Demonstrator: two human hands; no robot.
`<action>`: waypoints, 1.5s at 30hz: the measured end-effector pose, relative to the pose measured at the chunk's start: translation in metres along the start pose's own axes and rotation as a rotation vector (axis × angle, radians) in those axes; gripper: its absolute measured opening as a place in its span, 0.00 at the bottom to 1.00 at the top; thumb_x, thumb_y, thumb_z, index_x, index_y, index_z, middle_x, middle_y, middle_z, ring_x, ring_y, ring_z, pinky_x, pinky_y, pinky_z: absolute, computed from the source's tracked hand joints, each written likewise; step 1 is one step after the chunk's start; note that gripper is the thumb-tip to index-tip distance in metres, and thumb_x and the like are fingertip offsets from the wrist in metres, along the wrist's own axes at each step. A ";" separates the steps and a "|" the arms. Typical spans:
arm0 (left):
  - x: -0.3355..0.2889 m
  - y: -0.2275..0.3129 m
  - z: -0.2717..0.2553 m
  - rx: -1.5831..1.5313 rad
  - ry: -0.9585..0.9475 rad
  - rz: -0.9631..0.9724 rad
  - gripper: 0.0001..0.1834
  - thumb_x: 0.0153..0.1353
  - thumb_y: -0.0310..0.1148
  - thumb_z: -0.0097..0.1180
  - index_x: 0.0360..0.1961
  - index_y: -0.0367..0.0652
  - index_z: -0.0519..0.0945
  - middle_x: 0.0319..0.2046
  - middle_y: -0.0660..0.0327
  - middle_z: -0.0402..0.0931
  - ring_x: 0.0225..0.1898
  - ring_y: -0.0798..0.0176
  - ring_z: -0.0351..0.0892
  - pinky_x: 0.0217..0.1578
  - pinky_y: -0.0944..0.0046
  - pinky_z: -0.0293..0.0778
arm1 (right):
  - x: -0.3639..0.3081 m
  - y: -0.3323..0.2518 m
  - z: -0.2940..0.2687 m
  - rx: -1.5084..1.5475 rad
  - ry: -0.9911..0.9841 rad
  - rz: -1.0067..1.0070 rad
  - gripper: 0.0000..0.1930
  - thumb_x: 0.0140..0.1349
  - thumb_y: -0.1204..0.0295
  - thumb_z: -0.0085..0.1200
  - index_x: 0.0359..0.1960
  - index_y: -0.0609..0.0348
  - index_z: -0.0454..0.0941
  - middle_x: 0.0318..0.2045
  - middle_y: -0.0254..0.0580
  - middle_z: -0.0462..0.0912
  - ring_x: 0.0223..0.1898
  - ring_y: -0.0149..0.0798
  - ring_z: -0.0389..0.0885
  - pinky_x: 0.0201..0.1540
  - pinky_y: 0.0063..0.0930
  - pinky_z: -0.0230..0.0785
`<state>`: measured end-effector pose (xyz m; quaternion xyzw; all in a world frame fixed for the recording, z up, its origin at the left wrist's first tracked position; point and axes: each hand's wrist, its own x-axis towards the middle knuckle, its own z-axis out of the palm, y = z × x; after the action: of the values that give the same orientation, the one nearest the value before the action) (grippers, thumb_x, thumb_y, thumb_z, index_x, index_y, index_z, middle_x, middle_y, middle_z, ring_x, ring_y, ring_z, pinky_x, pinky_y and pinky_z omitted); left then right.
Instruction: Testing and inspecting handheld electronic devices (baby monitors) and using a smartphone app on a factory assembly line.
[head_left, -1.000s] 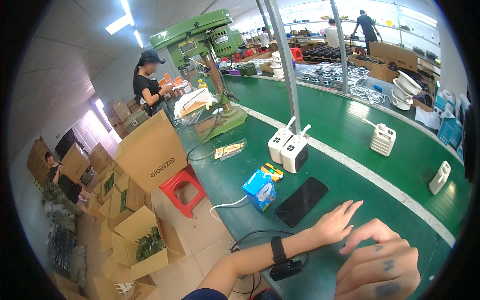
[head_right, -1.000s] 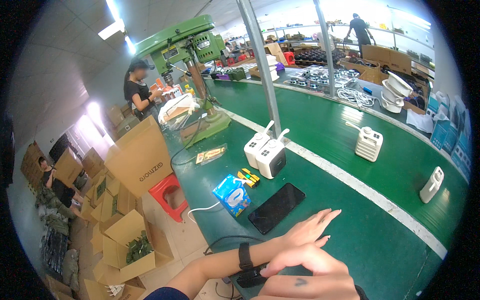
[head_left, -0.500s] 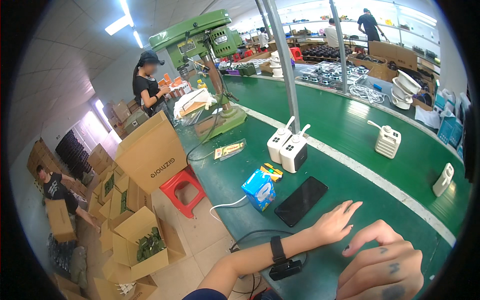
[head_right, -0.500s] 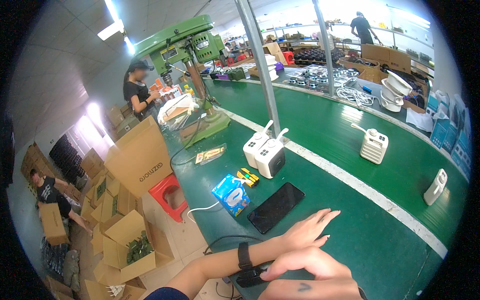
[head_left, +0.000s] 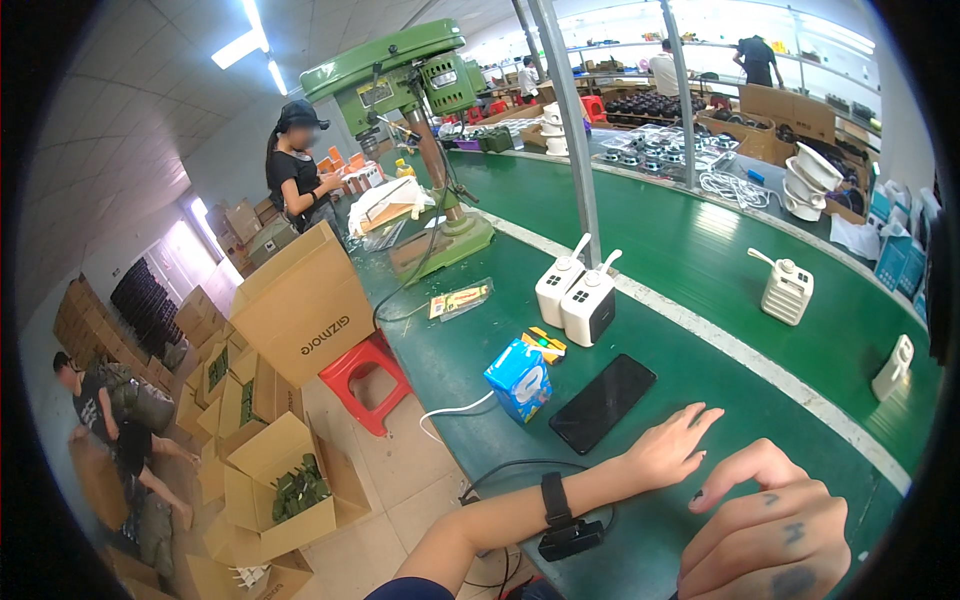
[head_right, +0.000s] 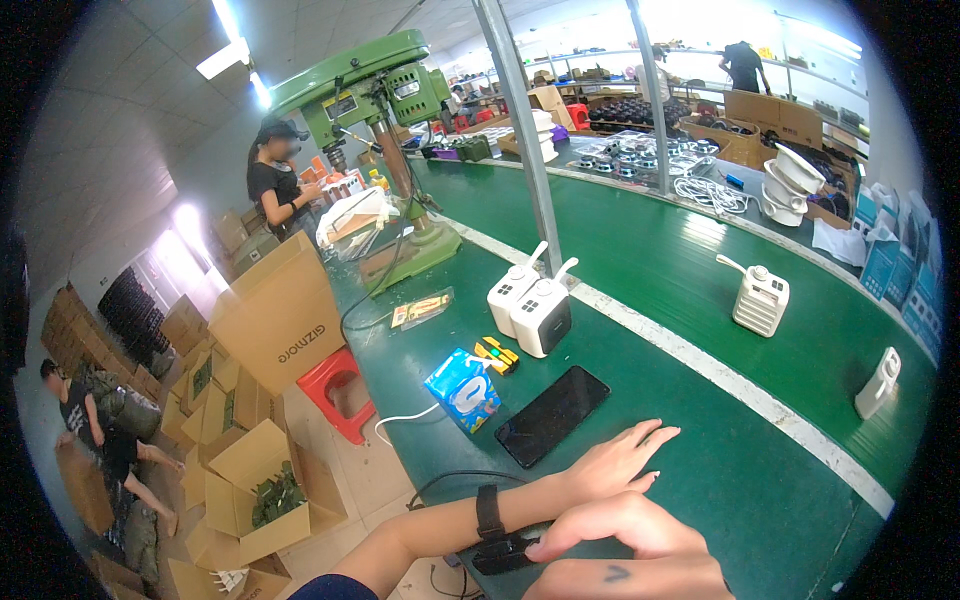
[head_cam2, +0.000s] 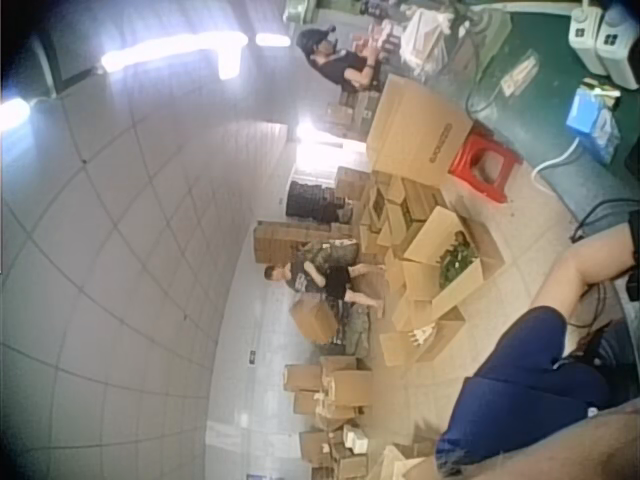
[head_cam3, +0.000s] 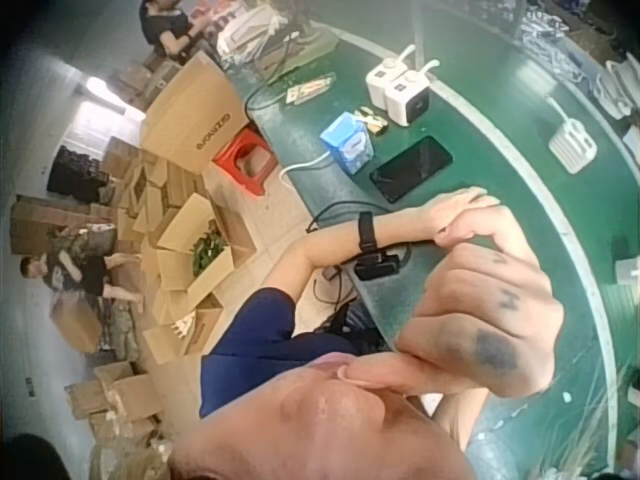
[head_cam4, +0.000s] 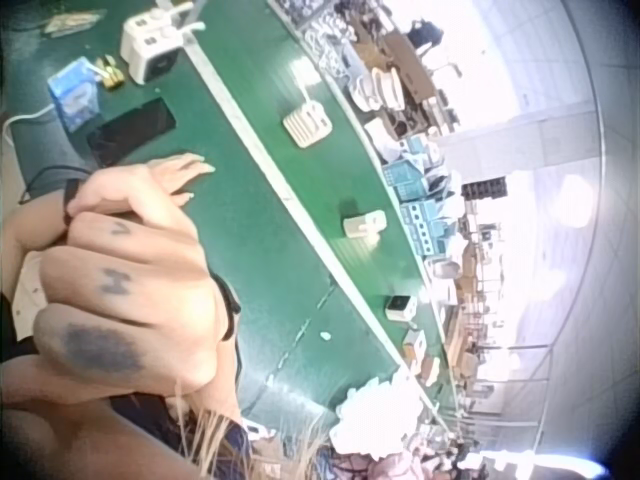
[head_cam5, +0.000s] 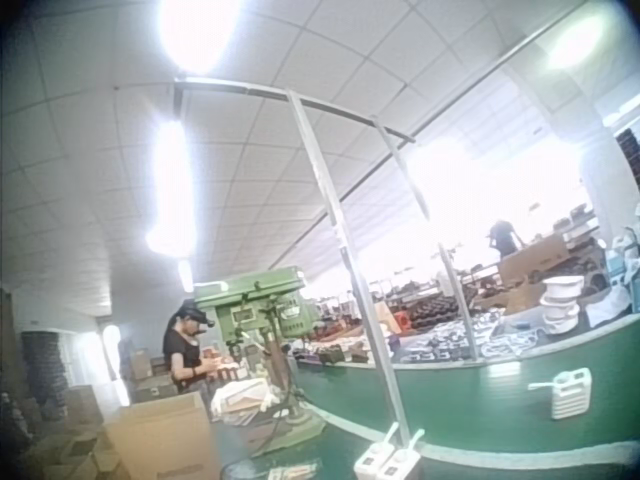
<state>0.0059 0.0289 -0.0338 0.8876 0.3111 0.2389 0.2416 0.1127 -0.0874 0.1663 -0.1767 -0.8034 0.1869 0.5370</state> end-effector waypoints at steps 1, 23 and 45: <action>0.000 -0.001 0.001 0.003 0.007 0.009 0.34 0.55 0.30 0.54 0.63 0.42 0.57 0.57 0.41 0.60 0.55 0.38 0.68 0.45 0.51 0.76 | 0.000 0.000 0.000 0.000 0.003 0.002 0.08 0.45 0.65 0.64 0.17 0.50 0.78 0.20 0.26 0.77 0.21 0.28 0.76 0.35 0.30 0.68; 0.001 0.000 0.000 0.019 -0.003 -0.001 0.33 0.55 0.29 0.55 0.62 0.41 0.58 0.58 0.40 0.59 0.56 0.37 0.67 0.46 0.50 0.75 | -0.001 0.002 0.002 0.009 0.025 -0.007 0.08 0.43 0.65 0.65 0.17 0.50 0.78 0.19 0.27 0.76 0.20 0.29 0.75 0.35 0.31 0.68; 0.001 0.000 -0.002 0.015 -0.087 -0.052 0.32 0.58 0.33 0.54 0.63 0.46 0.58 0.62 0.43 0.55 0.61 0.40 0.62 0.52 0.49 0.73 | -0.001 0.001 0.002 0.015 0.038 -0.015 0.09 0.40 0.65 0.66 0.17 0.50 0.78 0.18 0.28 0.75 0.19 0.30 0.74 0.35 0.31 0.68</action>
<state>0.0054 0.0306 -0.0321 0.8905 0.3249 0.1916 0.2545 0.1115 -0.0874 0.1645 -0.1702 -0.7930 0.1856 0.5547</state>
